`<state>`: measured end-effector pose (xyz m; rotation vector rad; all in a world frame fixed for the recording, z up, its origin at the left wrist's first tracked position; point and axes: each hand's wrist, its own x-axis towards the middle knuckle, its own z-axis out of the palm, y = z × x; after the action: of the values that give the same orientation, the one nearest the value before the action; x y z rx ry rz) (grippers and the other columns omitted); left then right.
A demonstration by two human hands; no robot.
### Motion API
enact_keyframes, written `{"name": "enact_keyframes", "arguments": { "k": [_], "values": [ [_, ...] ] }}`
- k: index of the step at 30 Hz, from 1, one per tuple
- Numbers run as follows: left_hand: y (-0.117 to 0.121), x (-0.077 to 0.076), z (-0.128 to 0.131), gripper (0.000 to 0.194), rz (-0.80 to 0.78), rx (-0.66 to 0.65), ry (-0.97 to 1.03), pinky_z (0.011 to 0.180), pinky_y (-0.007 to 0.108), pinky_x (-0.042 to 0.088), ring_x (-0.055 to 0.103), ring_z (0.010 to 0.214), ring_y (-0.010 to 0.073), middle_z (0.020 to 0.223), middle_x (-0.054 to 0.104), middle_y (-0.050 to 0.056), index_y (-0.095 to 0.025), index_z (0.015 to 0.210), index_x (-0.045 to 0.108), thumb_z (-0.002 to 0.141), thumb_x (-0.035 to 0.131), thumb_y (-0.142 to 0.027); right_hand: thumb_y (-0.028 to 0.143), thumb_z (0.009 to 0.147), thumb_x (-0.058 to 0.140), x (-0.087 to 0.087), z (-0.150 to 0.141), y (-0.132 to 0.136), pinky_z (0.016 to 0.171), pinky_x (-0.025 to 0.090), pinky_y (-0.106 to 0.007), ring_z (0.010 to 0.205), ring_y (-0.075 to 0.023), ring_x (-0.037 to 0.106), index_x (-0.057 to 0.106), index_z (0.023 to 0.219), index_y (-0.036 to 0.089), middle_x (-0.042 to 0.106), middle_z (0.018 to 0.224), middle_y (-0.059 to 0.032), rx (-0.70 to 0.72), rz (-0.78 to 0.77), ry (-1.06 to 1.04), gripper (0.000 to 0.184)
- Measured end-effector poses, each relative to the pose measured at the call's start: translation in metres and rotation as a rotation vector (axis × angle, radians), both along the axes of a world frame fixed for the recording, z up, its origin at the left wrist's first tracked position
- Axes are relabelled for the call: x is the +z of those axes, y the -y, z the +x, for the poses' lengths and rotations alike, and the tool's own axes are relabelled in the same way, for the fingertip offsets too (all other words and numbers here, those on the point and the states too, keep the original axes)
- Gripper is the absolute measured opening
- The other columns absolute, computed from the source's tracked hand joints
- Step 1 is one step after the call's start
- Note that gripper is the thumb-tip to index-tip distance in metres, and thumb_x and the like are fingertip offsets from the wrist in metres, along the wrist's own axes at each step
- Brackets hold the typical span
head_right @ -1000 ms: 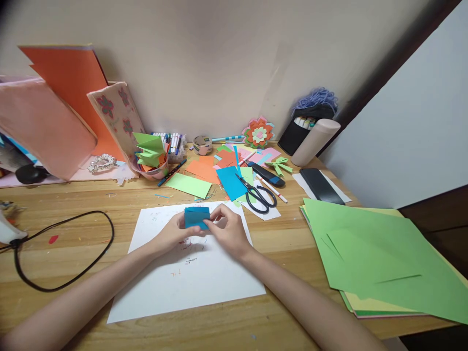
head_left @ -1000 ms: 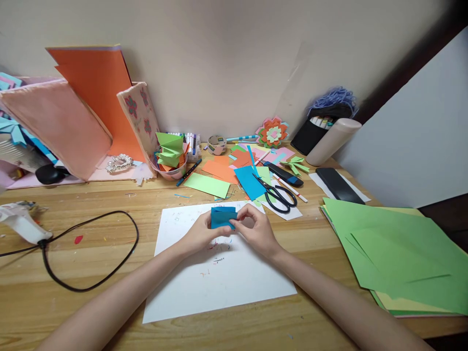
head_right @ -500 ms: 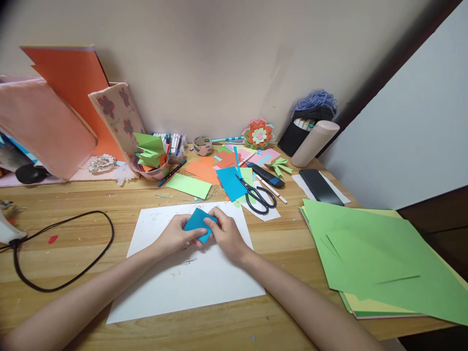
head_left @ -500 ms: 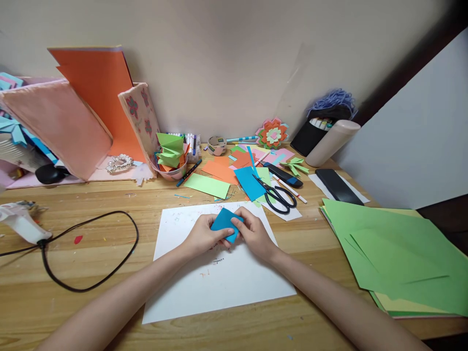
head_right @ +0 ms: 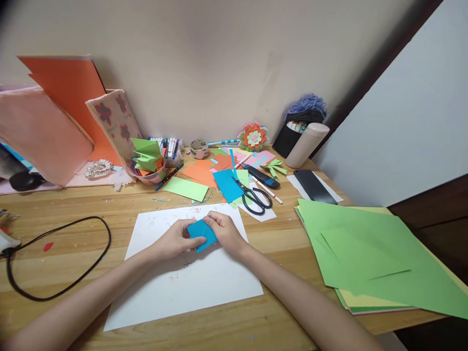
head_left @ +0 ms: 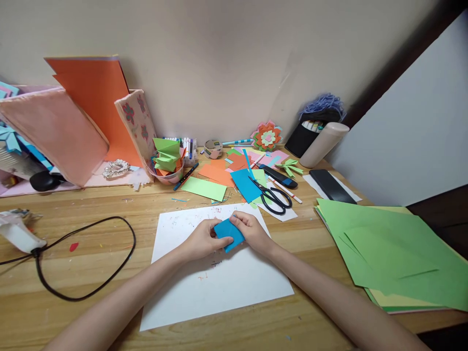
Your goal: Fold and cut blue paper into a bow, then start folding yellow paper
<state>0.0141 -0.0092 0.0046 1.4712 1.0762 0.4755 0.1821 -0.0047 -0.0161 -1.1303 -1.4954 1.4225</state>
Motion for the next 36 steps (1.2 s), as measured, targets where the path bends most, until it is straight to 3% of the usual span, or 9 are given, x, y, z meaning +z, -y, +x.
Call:
{"name": "enact_keyframes", "arguments": {
  "k": [6,10,15,20,23,28,31,33,36],
  "values": [
    [0.0,-0.004,0.004,0.037,-0.065,0.049,0.092,0.045,0.021,0.034,0.051,0.05,0.0113,0.059,0.057,-0.002,-0.014,0.08,0.051,0.059,0.074,-0.034,0.046,0.087,0.043,-0.001,0.0,0.001,0.049,0.029,-0.022,0.054,-0.0101,0.036,0.038,0.064,0.02,0.036,0.059,0.0042,-0.089,0.039,0.043,0.036],
    [0.0,-0.005,0.004,0.039,-0.157,0.1,0.235,0.047,0.023,0.037,0.055,0.053,0.0133,0.062,0.058,0.0,-0.015,0.085,0.048,0.062,0.072,-0.036,0.046,0.086,0.045,-0.001,0.001,-0.001,0.051,0.032,-0.022,0.056,-0.01,0.039,0.04,0.063,0.019,0.038,0.061,0.0036,-0.113,0.086,0.033,0.036],
    [-0.005,0.003,-0.001,0.036,-0.198,0.12,0.309,0.042,0.019,0.028,0.037,0.042,0.0052,0.056,0.048,-0.005,-0.014,0.088,0.055,0.071,0.064,-0.044,0.047,0.084,0.048,0.003,0.007,-0.005,0.039,0.021,-0.022,0.037,-0.0067,0.027,0.041,0.059,0.02,0.033,0.043,0.0083,-0.017,-0.003,0.013,0.038],
    [-0.008,0.001,-0.002,0.037,-0.164,0.191,0.243,0.038,0.02,0.023,0.031,0.037,0.0052,0.047,0.041,-0.007,-0.014,0.076,0.056,0.075,0.057,-0.051,0.047,0.083,0.049,0.005,0.011,-0.004,0.037,0.018,-0.022,0.033,-0.0055,0.024,0.038,0.049,0.019,0.032,0.035,0.0083,0.083,0.001,0.028,0.046],
    [-0.008,-0.005,-0.002,0.039,-0.157,0.187,0.242,0.04,0.02,0.029,0.04,0.038,0.0075,0.048,0.047,-0.005,-0.015,0.077,0.055,0.076,0.054,-0.054,0.046,0.086,0.046,0.002,0.01,-0.001,0.037,0.02,-0.022,0.029,-0.0059,0.025,0.041,0.053,0.02,0.033,0.031,0.0092,0.063,-0.022,0.017,0.043],
    [-0.01,-0.009,-0.005,0.035,-0.058,0.152,0.281,0.059,0.023,0.043,0.057,0.063,0.0131,0.075,0.064,0.004,-0.013,0.085,0.059,0.067,0.069,-0.041,0.044,0.089,0.042,0.0,0.006,0.002,0.044,0.032,-0.022,0.033,-0.0073,0.034,0.047,0.058,0.019,0.043,0.035,0.0072,0.003,0.02,0.05,0.04],
    [-0.01,-0.007,-0.005,0.034,-0.166,0.138,0.329,0.057,0.025,0.044,0.059,0.061,0.0144,0.074,0.066,0.007,-0.011,0.082,0.058,0.069,0.067,-0.042,0.041,0.087,0.047,0.001,0.004,0.002,0.053,0.039,-0.023,0.045,-0.0097,0.046,0.053,0.066,0.018,0.05,0.047,0.0046,-0.043,0.094,0.093,0.031],
    [-0.009,-0.005,-0.005,0.035,-0.207,0.087,0.327,0.052,0.024,0.043,0.06,0.058,0.0149,0.072,0.068,0.009,-0.01,0.081,0.059,0.069,0.066,-0.043,0.036,0.083,0.054,0.004,0.004,0.003,0.063,0.044,-0.025,0.066,-0.0132,0.055,0.059,0.085,0.019,0.06,0.072,-0.0002,-0.097,0.188,0.126,0.017],
    [-0.007,-0.001,-0.005,0.036,-0.192,-0.002,0.233,0.041,0.021,0.036,0.056,0.047,0.0124,0.071,0.069,0.011,-0.009,0.082,0.061,0.071,0.064,-0.043,0.027,0.081,0.058,0.008,0.003,0.005,0.078,0.045,-0.03,0.087,-0.0166,0.055,0.058,0.109,0.024,0.059,0.1,-0.0044,-0.072,0.312,0.18,0.028]
  ]
}}
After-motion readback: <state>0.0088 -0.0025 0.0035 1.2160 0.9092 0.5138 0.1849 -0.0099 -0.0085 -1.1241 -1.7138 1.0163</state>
